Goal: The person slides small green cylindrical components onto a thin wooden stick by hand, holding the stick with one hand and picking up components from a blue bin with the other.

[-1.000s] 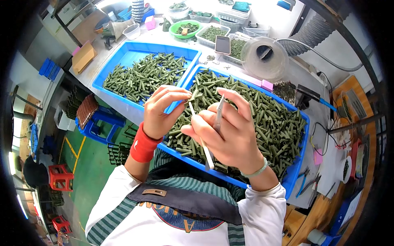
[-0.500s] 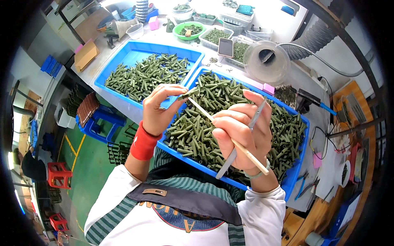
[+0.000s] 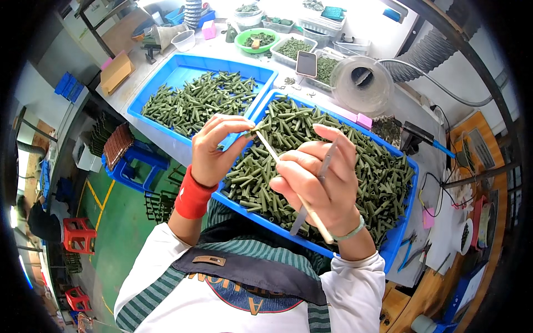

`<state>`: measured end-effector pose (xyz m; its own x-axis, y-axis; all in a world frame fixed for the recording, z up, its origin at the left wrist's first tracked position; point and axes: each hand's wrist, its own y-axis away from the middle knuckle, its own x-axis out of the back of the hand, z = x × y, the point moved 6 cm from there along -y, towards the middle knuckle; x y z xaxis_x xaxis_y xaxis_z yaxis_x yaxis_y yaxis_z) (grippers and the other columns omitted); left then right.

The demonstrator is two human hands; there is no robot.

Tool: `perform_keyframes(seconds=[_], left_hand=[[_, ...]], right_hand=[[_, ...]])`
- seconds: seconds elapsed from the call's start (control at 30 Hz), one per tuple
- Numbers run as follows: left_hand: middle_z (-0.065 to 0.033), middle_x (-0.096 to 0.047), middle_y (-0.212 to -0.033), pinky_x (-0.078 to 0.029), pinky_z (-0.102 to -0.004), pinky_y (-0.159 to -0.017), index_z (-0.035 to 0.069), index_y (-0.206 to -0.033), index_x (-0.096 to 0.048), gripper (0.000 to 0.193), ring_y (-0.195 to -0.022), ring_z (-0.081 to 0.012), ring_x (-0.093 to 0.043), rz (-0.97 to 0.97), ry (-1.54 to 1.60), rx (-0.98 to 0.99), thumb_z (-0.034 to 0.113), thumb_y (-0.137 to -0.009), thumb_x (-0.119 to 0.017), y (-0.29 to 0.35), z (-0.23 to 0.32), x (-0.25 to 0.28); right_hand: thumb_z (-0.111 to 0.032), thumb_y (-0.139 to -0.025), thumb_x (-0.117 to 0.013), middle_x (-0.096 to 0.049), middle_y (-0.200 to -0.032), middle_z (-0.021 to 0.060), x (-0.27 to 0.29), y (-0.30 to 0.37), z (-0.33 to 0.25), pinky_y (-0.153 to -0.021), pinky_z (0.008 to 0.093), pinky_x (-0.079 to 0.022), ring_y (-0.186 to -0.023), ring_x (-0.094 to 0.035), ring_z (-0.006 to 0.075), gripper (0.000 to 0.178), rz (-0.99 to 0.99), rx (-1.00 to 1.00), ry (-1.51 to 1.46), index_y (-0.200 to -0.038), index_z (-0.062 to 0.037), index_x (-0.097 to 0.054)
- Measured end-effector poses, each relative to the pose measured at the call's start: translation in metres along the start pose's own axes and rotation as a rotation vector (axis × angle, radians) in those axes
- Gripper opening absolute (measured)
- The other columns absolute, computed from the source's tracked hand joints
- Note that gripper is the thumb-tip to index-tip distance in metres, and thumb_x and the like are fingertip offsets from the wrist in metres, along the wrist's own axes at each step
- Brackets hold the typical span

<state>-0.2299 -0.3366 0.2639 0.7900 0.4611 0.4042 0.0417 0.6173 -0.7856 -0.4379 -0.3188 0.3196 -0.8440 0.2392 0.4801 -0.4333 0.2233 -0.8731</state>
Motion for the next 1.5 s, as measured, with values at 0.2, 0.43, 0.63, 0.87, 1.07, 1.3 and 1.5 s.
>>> perform_keyframes(seconds=[0.2,0.43,0.63,0.87,1.07,1.3,1.5], left_hand=[[-0.0069,-0.076,-0.102,-0.056,-0.0357,-0.079,0.008,-0.102,-0.075,0.021,-0.089,-0.0269,-0.070,-0.035,-0.017,-0.048,0.002,-0.082,-0.080,-0.001,0.006,-0.005],[-0.0068,-0.076,-0.101,-0.056,-0.0362,-0.079,0.008,-0.102,-0.075,0.022,-0.089,-0.0271,-0.070,-0.017,-0.045,-0.057,0.002,-0.082,-0.080,0.000,0.003,-0.004],[-0.0087,-0.076,-0.103,-0.056,-0.0357,-0.083,0.006,-0.103,-0.076,0.027,-0.095,-0.0262,-0.071,-0.059,-0.062,-0.039,-0.004,-0.079,-0.080,-0.001,0.006,-0.003],[-0.0055,-0.076,-0.101,-0.057,-0.0365,-0.080,0.008,-0.101,-0.075,0.022,-0.090,-0.0257,-0.070,-0.041,-0.078,-0.109,0.002,-0.081,-0.081,0.000,0.010,-0.008],[-0.0054,-0.077,-0.101,-0.057,-0.0366,-0.080,0.009,-0.100,-0.075,0.022,-0.090,-0.0258,-0.070,-0.011,-0.093,-0.050,0.002,-0.080,-0.081,0.002,-0.002,-0.005],[-0.0048,-0.077,-0.101,-0.057,-0.0355,-0.081,0.009,-0.101,-0.075,0.021,-0.090,-0.0252,-0.070,-0.018,-0.090,-0.061,0.003,-0.081,-0.081,-0.001,0.001,-0.004],[-0.0045,-0.077,-0.102,-0.057,-0.0353,-0.081,0.009,-0.101,-0.076,0.020,-0.091,-0.0245,-0.070,-0.029,-0.084,-0.114,0.003,-0.082,-0.080,-0.002,0.006,-0.005]], right_hand=[[-0.024,-0.085,-0.085,-0.073,-0.084,0.0019,0.005,-0.001,0.000,-0.100,0.0502,-0.053,-0.076,-0.067,0.0213,0.029,0.039,0.002,-0.009,-0.102,-0.0101,-0.067],[-0.026,-0.088,-0.084,-0.073,-0.085,0.0026,0.010,0.000,0.002,-0.099,0.0508,-0.053,-0.077,-0.068,0.0218,0.027,0.058,-0.018,-0.035,-0.102,-0.0099,-0.067],[-0.024,-0.083,-0.087,-0.072,-0.084,0.0008,0.005,0.003,0.004,-0.099,0.0500,-0.053,-0.076,-0.067,0.0209,0.029,0.047,-0.001,0.005,-0.101,-0.0096,-0.069],[-0.026,-0.078,-0.091,-0.069,-0.079,-0.0012,0.001,0.002,0.001,-0.098,0.0496,-0.054,-0.073,-0.066,0.0195,0.033,0.055,0.013,0.043,-0.095,-0.0103,-0.068],[-0.030,-0.106,-0.061,-0.072,-0.076,0.0018,0.017,0.007,0.009,-0.105,0.0514,-0.047,-0.073,-0.069,0.0208,0.022,0.148,-0.104,-0.047,-0.097,-0.0102,-0.061],[-0.027,-0.106,-0.062,-0.074,-0.080,0.0019,0.010,0.005,0.009,-0.105,0.0508,-0.046,-0.074,-0.071,0.0222,0.018,0.117,-0.067,-0.033,-0.100,-0.0100,-0.061],[-0.027,-0.104,-0.065,-0.074,-0.081,0.0028,0.003,0.004,0.011,-0.104,0.0498,-0.047,-0.074,-0.070,0.0223,0.018,0.114,-0.058,-0.036,-0.098,-0.0096,-0.063]])
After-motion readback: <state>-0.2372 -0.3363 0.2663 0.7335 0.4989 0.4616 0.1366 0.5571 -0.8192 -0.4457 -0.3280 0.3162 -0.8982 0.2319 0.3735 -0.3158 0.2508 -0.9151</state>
